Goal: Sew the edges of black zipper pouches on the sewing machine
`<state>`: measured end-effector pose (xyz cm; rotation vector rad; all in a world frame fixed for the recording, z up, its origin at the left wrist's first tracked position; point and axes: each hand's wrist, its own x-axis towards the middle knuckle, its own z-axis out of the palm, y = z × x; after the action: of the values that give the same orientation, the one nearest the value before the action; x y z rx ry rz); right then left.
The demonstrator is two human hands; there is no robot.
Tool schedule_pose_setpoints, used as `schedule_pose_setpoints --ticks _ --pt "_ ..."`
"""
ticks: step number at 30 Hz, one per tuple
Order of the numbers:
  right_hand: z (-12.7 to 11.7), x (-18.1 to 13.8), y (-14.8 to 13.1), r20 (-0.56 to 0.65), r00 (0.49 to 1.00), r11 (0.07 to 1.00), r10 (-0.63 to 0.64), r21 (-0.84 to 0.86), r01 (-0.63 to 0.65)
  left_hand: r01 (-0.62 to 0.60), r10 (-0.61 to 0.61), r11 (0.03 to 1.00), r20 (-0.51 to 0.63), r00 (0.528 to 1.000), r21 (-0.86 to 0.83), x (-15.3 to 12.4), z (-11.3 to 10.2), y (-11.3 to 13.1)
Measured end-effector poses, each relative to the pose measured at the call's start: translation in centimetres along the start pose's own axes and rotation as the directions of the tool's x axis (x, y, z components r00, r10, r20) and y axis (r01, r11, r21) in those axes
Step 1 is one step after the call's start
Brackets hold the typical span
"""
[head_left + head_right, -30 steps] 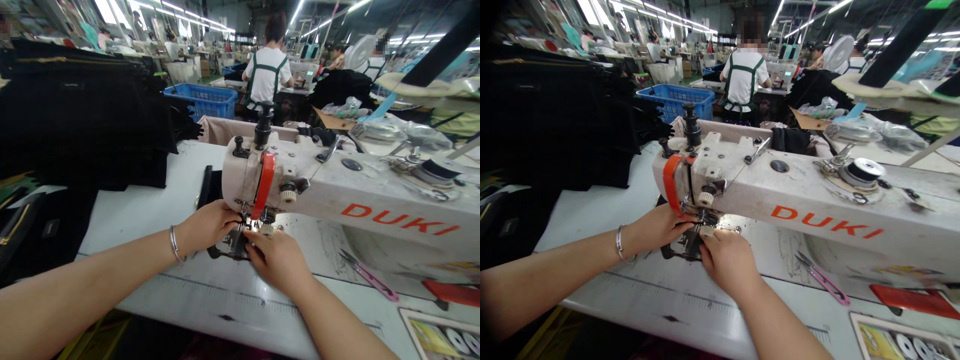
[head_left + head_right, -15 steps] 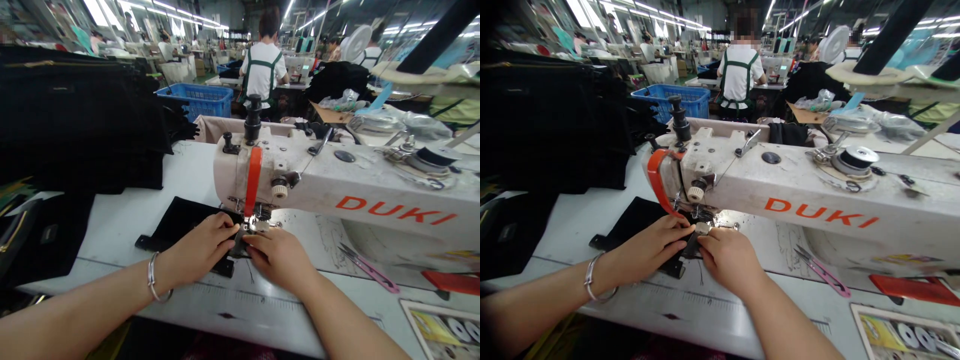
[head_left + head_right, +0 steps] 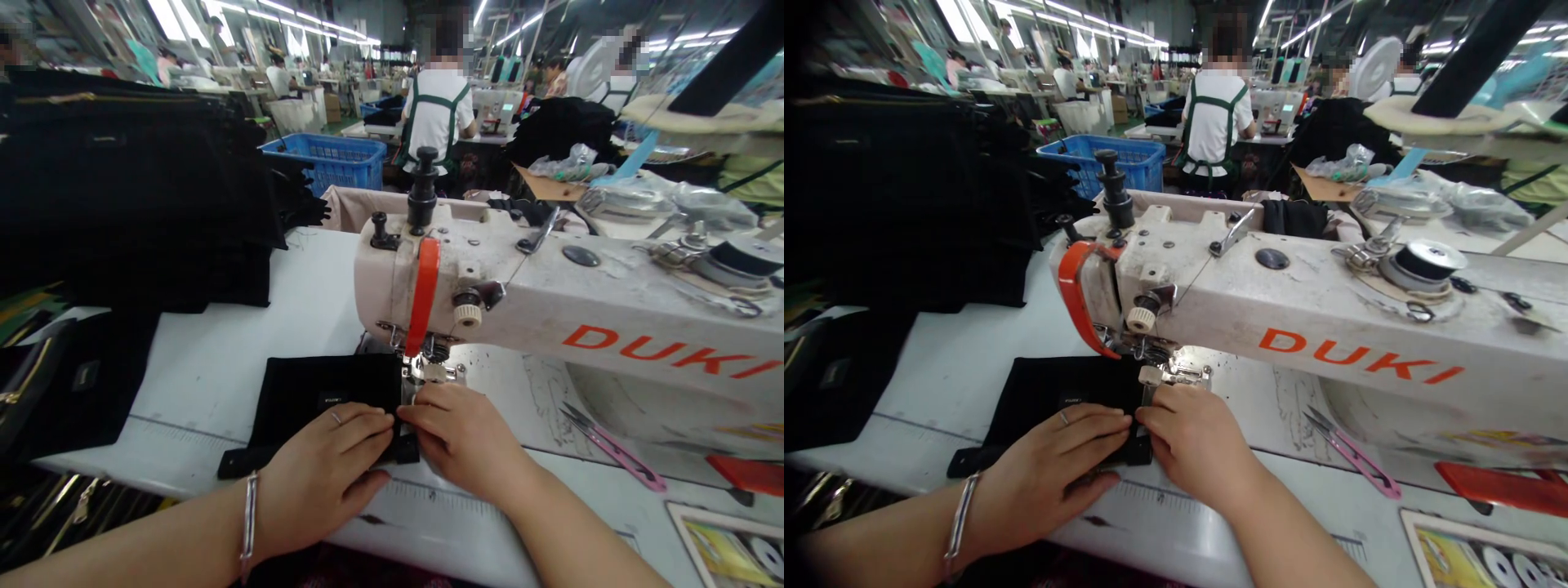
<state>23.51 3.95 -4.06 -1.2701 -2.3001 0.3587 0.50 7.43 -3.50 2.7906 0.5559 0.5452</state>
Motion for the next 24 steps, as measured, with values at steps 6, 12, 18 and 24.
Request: schedule_pose_setpoints --ticks 6,12,18,24 --pt "0.2 0.1 -0.2 0.01 0.998 0.995 0.069 -0.076 -0.068 -0.013 0.013 0.999 -0.001 1.0 -0.035 1.4 -0.1 -2.6" --pt "0.5 0.6 -0.3 0.024 0.986 0.977 0.166 -0.138 -0.162 -0.084 0.084 0.996 -0.03 0.996 -0.006 3.0 0.2 -5.5" --pt "1.0 0.9 -0.1 0.02 0.967 0.944 0.255 -0.223 -0.244 -0.172 0.172 0.985 -0.076 0.982 0.016 4.6 0.3 -7.6" --pt "0.4 0.8 0.1 -0.166 0.96 0.963 0.226 -0.11 -0.245 -0.232 0.232 0.973 -0.071 0.97 0.019 4.9 -0.1 -8.5"
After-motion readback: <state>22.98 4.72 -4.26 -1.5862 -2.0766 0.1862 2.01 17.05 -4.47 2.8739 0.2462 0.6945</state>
